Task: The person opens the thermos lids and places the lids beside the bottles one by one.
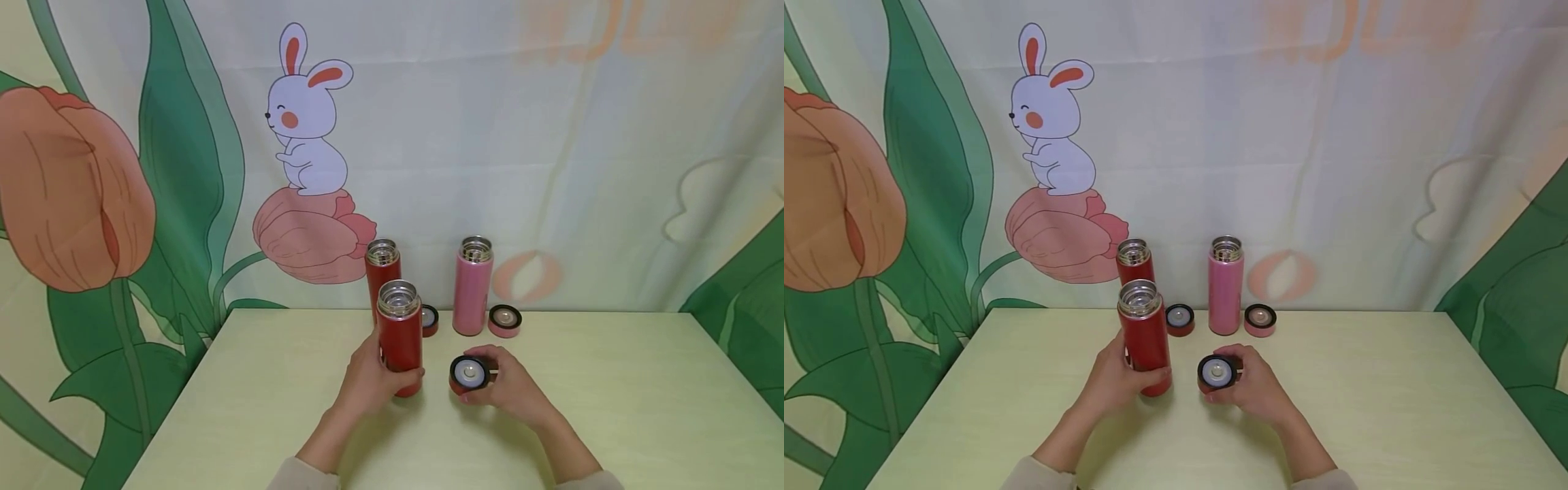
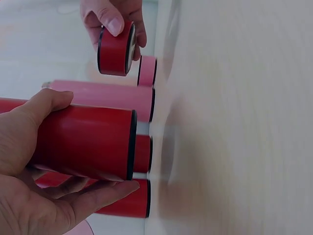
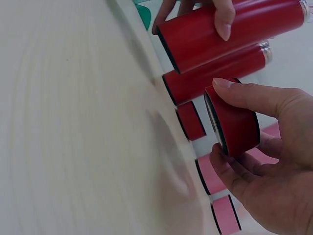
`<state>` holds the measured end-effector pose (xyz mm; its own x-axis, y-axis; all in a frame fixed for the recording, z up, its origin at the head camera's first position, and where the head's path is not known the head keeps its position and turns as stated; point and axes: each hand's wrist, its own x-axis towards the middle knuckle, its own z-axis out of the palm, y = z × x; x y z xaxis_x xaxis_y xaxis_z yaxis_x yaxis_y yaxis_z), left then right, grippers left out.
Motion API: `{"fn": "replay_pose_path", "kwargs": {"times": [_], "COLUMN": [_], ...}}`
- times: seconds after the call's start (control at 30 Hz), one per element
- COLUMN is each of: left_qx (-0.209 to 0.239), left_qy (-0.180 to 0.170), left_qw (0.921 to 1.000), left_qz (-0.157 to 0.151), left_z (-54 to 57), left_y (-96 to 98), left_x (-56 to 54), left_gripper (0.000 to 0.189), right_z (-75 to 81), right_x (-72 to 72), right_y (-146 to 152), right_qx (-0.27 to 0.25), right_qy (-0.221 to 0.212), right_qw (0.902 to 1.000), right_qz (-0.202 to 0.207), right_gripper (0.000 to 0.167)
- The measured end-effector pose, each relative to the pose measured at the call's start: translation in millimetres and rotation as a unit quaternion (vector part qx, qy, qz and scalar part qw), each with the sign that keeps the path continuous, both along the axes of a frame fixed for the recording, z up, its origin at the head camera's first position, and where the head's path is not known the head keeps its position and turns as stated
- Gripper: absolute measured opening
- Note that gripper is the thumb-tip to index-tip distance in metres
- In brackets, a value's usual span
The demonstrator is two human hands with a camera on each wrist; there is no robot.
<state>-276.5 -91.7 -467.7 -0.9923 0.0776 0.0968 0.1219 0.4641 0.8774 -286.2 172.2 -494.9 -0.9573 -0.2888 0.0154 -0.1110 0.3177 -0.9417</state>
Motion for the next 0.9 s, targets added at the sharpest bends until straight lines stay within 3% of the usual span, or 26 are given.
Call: {"fn": "replay_pose_path", "kwargs": {"times": [0.4,0.9], "left_qx": [-0.017,-0.032], "left_qy": [-0.019,-0.029], "left_qw": [0.9995,0.9987], "left_qz": [0.019,0.027], "left_z": [-6.6,-12.6], "left_y": [-22.8,-35.9], "left_x": [-20.4,-35.8], "left_gripper": [0.075,0.079], "right_z": [-12.9,-26.1], "right_x": [-22.8,-47.0], "right_y": [-39,-76], "right_qx": [0.049,0.045], "right_qy": [0.032,0.027], "right_qw": [0.9969,0.9951], "right_qz": [-0.053,-0.083], "right_gripper": [0.071,0.070]}}
